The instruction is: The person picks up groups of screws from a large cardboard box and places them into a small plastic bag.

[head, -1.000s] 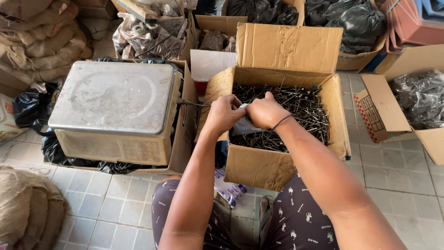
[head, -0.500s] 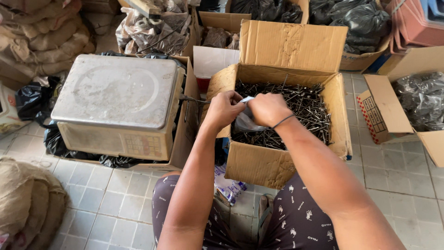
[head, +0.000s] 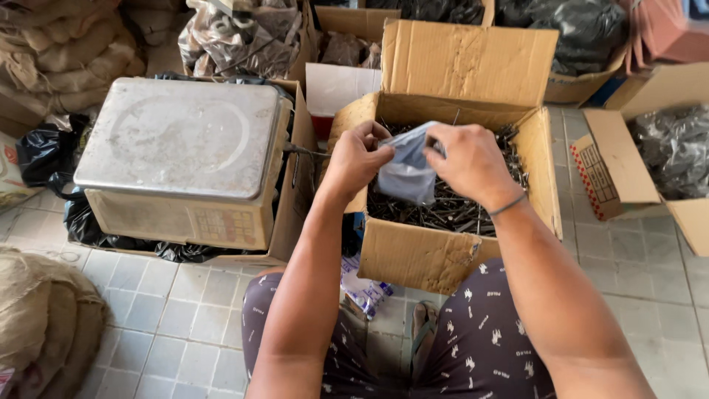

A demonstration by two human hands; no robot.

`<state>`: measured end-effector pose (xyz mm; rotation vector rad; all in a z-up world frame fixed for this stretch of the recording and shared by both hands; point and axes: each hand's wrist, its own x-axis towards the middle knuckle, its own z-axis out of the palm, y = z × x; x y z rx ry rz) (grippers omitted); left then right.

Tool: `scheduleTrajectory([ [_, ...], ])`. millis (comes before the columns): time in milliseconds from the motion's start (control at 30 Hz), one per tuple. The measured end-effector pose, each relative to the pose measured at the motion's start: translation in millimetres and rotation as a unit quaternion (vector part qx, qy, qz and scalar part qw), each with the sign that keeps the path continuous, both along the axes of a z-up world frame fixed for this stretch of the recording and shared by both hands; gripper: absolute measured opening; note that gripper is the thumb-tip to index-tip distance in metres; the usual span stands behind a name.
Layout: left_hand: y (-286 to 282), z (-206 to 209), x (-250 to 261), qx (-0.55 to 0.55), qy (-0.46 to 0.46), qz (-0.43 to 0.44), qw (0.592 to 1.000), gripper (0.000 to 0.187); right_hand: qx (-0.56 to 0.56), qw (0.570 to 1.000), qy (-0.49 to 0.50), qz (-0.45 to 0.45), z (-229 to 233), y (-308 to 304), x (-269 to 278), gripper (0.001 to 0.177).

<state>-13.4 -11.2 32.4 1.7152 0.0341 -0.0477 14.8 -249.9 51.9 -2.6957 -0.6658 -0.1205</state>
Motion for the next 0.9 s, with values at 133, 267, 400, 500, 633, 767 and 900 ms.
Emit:
scheduleTrajectory([
  [133, -6, -14, 4, 0.022, -0.023, -0.003, 0.999, 0.025, -0.031, 0.999, -0.004, 0.010, 10, 4, -3, 0.028],
  [267, -10, -16, 2, -0.022, -0.001, 0.013, 1.000, 0.023, 0.027, 0.999, 0.034, 0.028, 7, -6, 1, 0.022],
  [400, -12, -9, 5, -0.112, -0.001, 0.052, 0.992, 0.024, 0.297, 0.942, 0.140, 0.076, 14, -22, 7, 0.022],
  [500, -4, -24, 5, -0.113, 0.034, 0.047, 0.992, 0.023, 0.535, 0.795, 0.284, 0.024, -10, -41, 24, 0.026],
  [633, -2, -26, 8, -0.093, 0.043, 0.069, 0.992, 0.028, 0.230, 0.957, 0.153, -0.084, -91, -60, 62, 0.031],
  [767, 3, -24, 8, -0.050, 0.048, 0.082, 0.994, 0.030, -0.095, 0.987, 0.128, 0.005, -163, -50, 78, 0.053],
  [900, 11, -8, 3, 0.006, 0.061, 0.100, 0.993, 0.030, -0.214, 0.973, 0.079, 0.040, -182, -36, 79, 0.071],
])
